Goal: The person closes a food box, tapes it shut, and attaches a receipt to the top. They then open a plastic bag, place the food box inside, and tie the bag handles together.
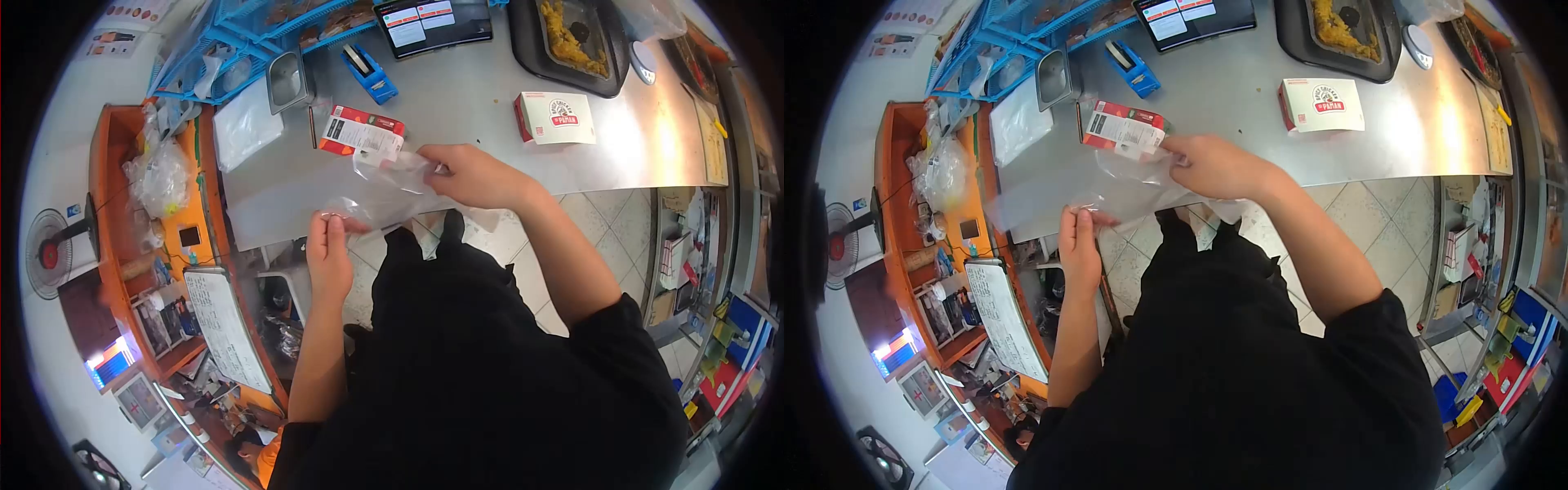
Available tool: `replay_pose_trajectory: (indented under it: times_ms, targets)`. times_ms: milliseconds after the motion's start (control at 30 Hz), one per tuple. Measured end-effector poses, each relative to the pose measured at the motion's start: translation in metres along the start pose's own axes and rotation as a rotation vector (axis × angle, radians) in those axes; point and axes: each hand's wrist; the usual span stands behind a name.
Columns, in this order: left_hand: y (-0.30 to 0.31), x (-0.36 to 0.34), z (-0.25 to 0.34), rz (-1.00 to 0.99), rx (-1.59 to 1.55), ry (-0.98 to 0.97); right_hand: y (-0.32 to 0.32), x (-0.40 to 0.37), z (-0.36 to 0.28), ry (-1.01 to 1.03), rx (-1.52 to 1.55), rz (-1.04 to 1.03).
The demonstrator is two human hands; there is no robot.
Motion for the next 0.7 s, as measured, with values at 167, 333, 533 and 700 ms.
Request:
replay_pose_trajectory:
  times_ms: [167,333,533,700]
  targets:
    - [-0.009,-0.004,0.005,-0.063,-0.166,0.176,-0.022,-0.006,0.036,0.011,-0.199,0.127]
    - [-0.008,-0.015,0.010,-0.418,-0.167,0.427,-0.026,-0.018,0.043,-0.072,-0.018,0.026]
    - [-0.005,-0.025,-0.033,-0.221,-0.260,0.543,-0.041,-0.012,0.062,0.095,-0.457,0.546]
    - [-0.003,-0.014,-0.010,-0.008,-0.394,0.547,-0.065,-0.018,0.029,0.293,-0.240,0.337]
Point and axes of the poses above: each hand's wrist, its own x-axis towards the middle knuckle, its own y-axis out of the back of the hand, z = x × y, and after that the axes turned 9 degrees about -z, right-handed
